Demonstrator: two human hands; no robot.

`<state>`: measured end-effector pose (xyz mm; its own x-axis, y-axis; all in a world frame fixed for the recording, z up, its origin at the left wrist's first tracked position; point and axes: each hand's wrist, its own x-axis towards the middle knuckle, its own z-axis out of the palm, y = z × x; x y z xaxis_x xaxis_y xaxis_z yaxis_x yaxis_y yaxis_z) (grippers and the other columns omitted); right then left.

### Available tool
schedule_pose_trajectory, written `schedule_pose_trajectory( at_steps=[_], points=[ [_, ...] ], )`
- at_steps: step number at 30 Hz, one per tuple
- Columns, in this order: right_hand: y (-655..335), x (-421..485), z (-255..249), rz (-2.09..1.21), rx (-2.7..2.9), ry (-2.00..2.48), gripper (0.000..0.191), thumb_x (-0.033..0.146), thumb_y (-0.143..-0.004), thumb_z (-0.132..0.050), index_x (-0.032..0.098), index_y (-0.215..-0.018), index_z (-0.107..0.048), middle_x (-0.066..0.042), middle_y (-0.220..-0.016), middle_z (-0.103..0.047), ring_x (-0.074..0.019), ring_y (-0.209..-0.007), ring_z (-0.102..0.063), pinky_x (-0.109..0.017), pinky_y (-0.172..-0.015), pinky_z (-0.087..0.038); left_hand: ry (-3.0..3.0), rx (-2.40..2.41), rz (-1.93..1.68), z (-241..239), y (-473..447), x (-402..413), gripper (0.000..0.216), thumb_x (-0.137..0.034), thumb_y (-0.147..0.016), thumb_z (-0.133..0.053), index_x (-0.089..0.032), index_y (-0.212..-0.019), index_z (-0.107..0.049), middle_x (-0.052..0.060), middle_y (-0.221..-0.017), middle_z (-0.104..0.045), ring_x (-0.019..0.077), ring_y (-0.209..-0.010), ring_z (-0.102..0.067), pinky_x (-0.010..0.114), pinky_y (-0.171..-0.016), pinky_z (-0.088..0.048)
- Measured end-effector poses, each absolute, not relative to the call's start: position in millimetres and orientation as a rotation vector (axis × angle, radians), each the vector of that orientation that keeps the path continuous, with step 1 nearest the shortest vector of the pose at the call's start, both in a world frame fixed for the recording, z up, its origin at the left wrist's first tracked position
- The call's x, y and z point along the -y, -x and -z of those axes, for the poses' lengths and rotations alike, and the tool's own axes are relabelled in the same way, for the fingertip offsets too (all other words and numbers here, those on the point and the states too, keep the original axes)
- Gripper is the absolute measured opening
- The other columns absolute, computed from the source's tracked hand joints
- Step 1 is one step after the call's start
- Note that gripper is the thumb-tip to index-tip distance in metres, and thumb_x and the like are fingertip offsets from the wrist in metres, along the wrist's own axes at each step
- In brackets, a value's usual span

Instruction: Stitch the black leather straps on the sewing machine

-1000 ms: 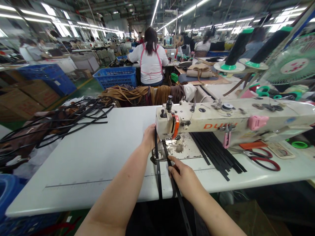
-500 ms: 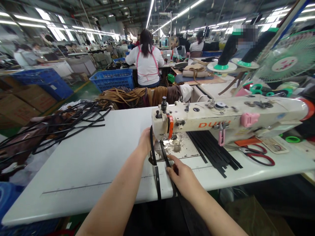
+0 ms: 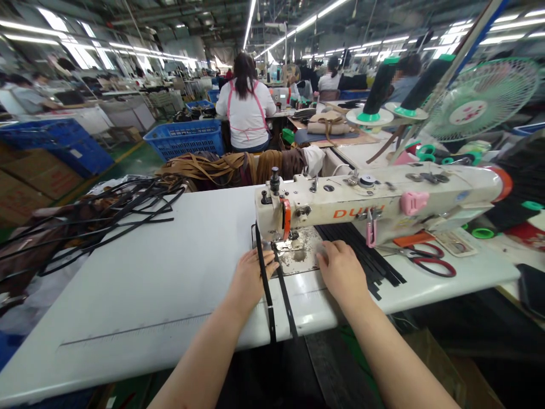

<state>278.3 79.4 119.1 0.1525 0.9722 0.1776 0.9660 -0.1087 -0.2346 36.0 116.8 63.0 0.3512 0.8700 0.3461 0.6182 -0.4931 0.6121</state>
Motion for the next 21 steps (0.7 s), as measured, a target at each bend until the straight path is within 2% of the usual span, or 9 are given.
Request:
schedule_pose_trajectory(
  at_steps=[3,7,11,14,18,21],
  points=[
    [-289,-90,-117,0.122,1.97,2.258,0.032,0.025,-0.098,-0.059,0.007,-0.125,-0.066,-0.021,-0.115,-0.069,-0.0322,-0.107,-0.064,-0.039,-0.093,-0.047,-2.235,-1.306,-0.949,-65,-38,-118,0.023,-0.03,-0.103,-0.057,-0.023,-0.114,-0.077,0.008,-0.125,-0.076,0.0297,-0.13,-0.064,0.053,-0.117,-0.049],
    [-285,-94,-115,0.124,2.011,2.31,0.019,0.016,-0.099,-0.054,0.009,-0.107,-0.069,-0.018,-0.101,-0.07,-0.0294,-0.095,-0.067,-0.037,-0.084,-0.048,-2.228,-1.284,-0.981,-65,-38,-119,0.025,-0.032,-0.104,-0.055,-0.024,-0.115,-0.076,0.007,-0.125,-0.076,0.0279,-0.131,-0.064,0.05,-0.117,-0.049],
    [-277,-94,-117,0.151,2.002,2.304,0.023,0.008,-0.096,-0.047,0.007,-0.104,-0.069,-0.024,-0.102,-0.068,-0.0332,-0.096,-0.066,-0.038,-0.077,-0.047,-2.236,-1.264,-0.998,-63,-37,-120,0.026,-0.031,-0.104,-0.054,-0.025,-0.116,-0.077,0.008,-0.125,-0.076,0.0277,-0.13,-0.064,0.05,-0.117,-0.049],
    [-277,-96,-118,0.129,1.992,2.262,0.027,0.007,-0.096,-0.043,0.007,-0.106,-0.069,-0.024,-0.106,-0.068,-0.0336,-0.101,-0.064,-0.038,-0.078,-0.048,-2.222,-1.262,-0.988,-62,-36,-121,0.027,-0.03,-0.104,-0.053,-0.025,-0.116,-0.077,0.008,-0.126,-0.076,0.0281,-0.131,-0.063,0.052,-0.119,-0.047],
    [-283,-95,-118,0.017,1.947,2.195,0.034,0.009,-0.094,-0.046,0.007,-0.12,-0.068,-0.019,-0.107,-0.071,-0.0266,-0.094,-0.067,-0.035,-0.083,-0.05,-2.187,-1.291,-0.946,-65,-38,-120,0.028,-0.031,-0.104,-0.053,-0.024,-0.116,-0.077,0.007,-0.126,-0.076,0.0283,-0.133,-0.062,0.051,-0.119,-0.046],
    [-286,-86,-121,-0.256,1.842,2.082,0.04,0.017,-0.089,-0.052,0.011,-0.126,-0.067,-0.008,-0.091,-0.072,-0.0198,-0.08,-0.068,-0.029,-0.076,-0.052,-2.174,-1.336,-0.903,-69,-39,-118,0.028,-0.032,-0.106,-0.051,-0.024,-0.116,-0.077,0.006,-0.127,-0.076,0.028,-0.134,-0.062,0.051,-0.12,-0.044]
  ],
)
